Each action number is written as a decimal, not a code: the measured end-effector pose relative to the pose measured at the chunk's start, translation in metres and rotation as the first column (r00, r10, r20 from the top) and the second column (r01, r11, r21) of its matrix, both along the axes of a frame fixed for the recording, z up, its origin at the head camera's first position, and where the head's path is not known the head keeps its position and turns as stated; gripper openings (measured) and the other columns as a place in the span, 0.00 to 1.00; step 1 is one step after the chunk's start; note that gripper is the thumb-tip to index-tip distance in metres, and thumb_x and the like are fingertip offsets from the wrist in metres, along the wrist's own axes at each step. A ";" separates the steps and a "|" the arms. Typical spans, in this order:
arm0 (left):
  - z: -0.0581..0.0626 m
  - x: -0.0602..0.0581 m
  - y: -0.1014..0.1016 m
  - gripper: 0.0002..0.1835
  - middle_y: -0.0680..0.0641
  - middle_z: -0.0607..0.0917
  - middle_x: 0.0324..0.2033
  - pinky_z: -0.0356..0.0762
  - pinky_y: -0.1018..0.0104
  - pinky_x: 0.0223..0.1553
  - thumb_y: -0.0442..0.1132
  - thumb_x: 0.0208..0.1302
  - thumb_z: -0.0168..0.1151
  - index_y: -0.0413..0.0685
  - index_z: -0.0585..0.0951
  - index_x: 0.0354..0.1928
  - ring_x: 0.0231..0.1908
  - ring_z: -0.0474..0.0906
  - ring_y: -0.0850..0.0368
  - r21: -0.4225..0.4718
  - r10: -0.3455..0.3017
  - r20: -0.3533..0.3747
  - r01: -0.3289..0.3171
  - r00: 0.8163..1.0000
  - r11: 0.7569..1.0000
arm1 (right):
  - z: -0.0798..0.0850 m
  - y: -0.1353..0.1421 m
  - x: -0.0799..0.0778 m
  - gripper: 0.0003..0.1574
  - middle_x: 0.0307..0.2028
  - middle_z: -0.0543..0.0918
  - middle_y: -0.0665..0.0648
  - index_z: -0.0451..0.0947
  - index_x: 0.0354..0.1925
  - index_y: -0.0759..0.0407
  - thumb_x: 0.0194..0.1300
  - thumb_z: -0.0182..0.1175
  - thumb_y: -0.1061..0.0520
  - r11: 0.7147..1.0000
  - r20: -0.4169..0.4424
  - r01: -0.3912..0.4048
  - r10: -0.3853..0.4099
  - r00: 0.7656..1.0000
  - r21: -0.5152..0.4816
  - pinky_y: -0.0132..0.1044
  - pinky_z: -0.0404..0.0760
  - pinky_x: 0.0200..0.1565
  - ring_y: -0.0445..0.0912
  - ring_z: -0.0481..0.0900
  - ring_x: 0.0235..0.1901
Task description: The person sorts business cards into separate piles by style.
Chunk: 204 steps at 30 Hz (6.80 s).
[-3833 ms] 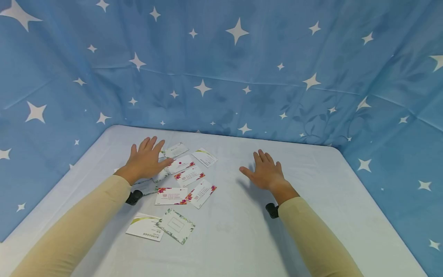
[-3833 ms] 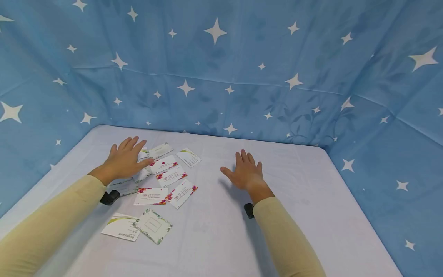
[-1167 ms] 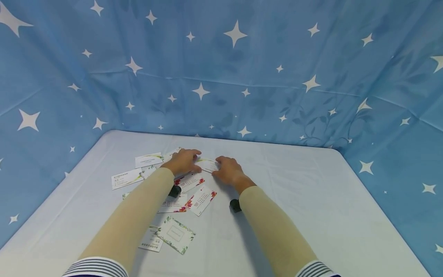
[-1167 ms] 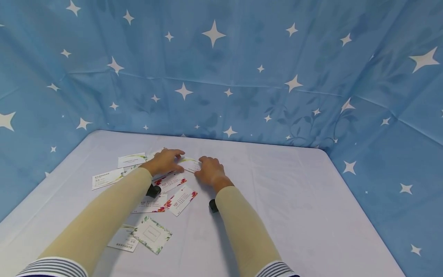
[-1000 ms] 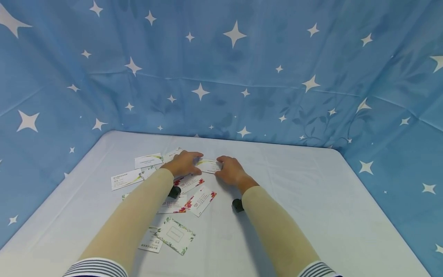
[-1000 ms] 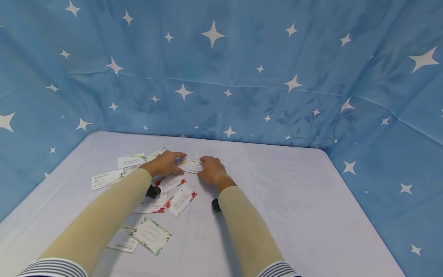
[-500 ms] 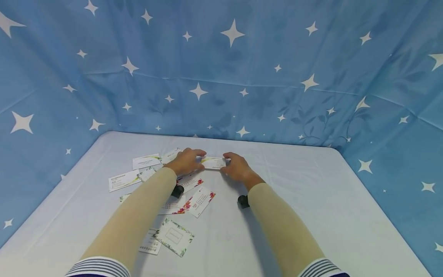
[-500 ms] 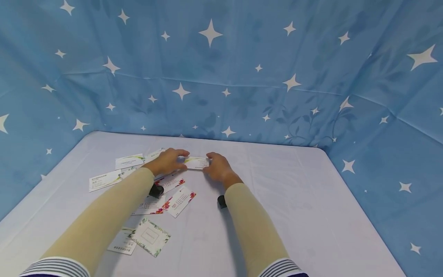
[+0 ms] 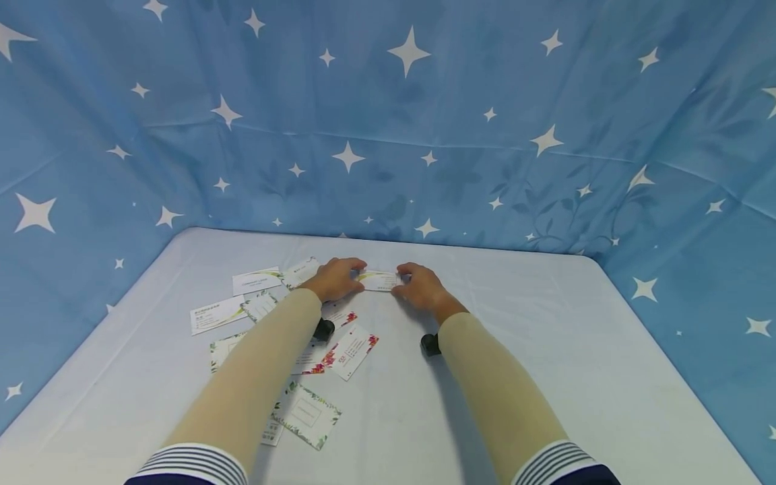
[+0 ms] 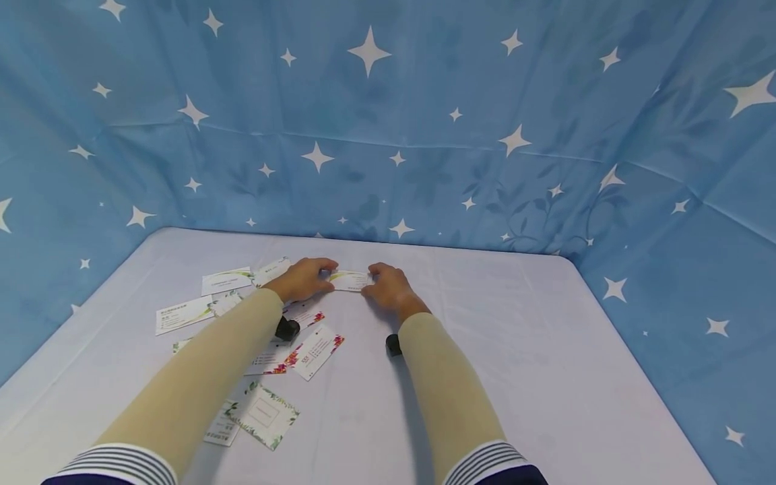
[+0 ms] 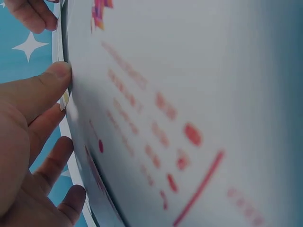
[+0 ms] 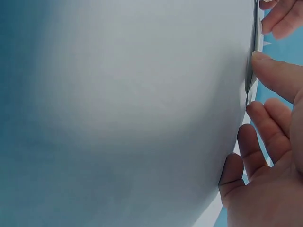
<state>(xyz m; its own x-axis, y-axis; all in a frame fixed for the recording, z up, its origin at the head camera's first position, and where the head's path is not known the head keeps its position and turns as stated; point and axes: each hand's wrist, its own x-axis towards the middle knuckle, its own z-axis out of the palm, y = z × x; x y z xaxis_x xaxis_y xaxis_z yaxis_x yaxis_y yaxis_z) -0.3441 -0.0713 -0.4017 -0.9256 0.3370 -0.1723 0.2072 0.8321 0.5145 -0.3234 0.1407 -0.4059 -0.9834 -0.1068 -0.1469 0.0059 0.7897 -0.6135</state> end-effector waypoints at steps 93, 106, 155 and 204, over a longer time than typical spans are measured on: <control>-0.002 0.043 -0.229 0.38 0.29 0.61 0.71 0.51 0.36 0.67 0.46 0.67 0.67 0.39 0.65 0.73 0.71 0.51 0.30 0.097 0.192 0.005 -0.192 0.981 0.977 | 0.010 -0.159 0.029 0.38 0.66 0.73 0.55 0.67 0.73 0.44 0.68 0.65 0.45 0.919 -0.010 -0.366 0.369 0.930 -0.149 0.48 0.70 0.62 0.50 0.69 0.66; 0.006 0.041 -0.221 0.33 0.33 0.69 0.67 0.53 0.38 0.67 0.39 0.65 0.67 0.34 0.69 0.68 0.70 0.55 0.32 0.136 0.139 0.025 -0.141 0.990 0.981 | 0.008 -0.166 0.021 0.36 0.65 0.74 0.53 0.69 0.72 0.46 0.69 0.65 0.48 0.933 0.031 -0.339 0.345 0.938 -0.121 0.46 0.68 0.63 0.49 0.70 0.64; 0.020 0.046 -0.178 0.29 0.38 0.68 0.66 0.57 0.39 0.63 0.41 0.63 0.68 0.40 0.72 0.64 0.67 0.56 0.38 0.314 0.023 0.075 -0.046 0.997 0.948 | 0.019 -0.125 0.012 0.35 0.64 0.76 0.49 0.72 0.68 0.47 0.66 0.67 0.44 0.930 -0.028 -0.365 0.364 0.931 -0.049 0.47 0.68 0.63 0.49 0.68 0.67; -0.004 0.005 -0.010 0.25 0.46 0.75 0.64 0.55 0.44 0.61 0.45 0.68 0.66 0.56 0.77 0.67 0.64 0.63 0.44 0.032 0.027 -0.055 -0.025 0.998 0.999 | 0.004 0.006 0.003 0.39 0.72 0.65 0.60 0.64 0.74 0.52 0.69 0.62 0.54 0.997 0.000 -0.073 0.073 0.997 0.033 0.55 0.56 0.69 0.57 0.58 0.73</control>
<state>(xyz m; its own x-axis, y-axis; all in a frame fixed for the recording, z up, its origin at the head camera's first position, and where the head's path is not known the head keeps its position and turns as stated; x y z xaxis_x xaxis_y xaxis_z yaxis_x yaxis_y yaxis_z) -0.3388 -0.0808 -0.4052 -0.9420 0.3170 -0.1104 0.2145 0.8213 0.5287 -0.3205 0.1470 -0.4014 -0.9734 -0.1732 -0.1500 -0.0533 0.8080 -0.5868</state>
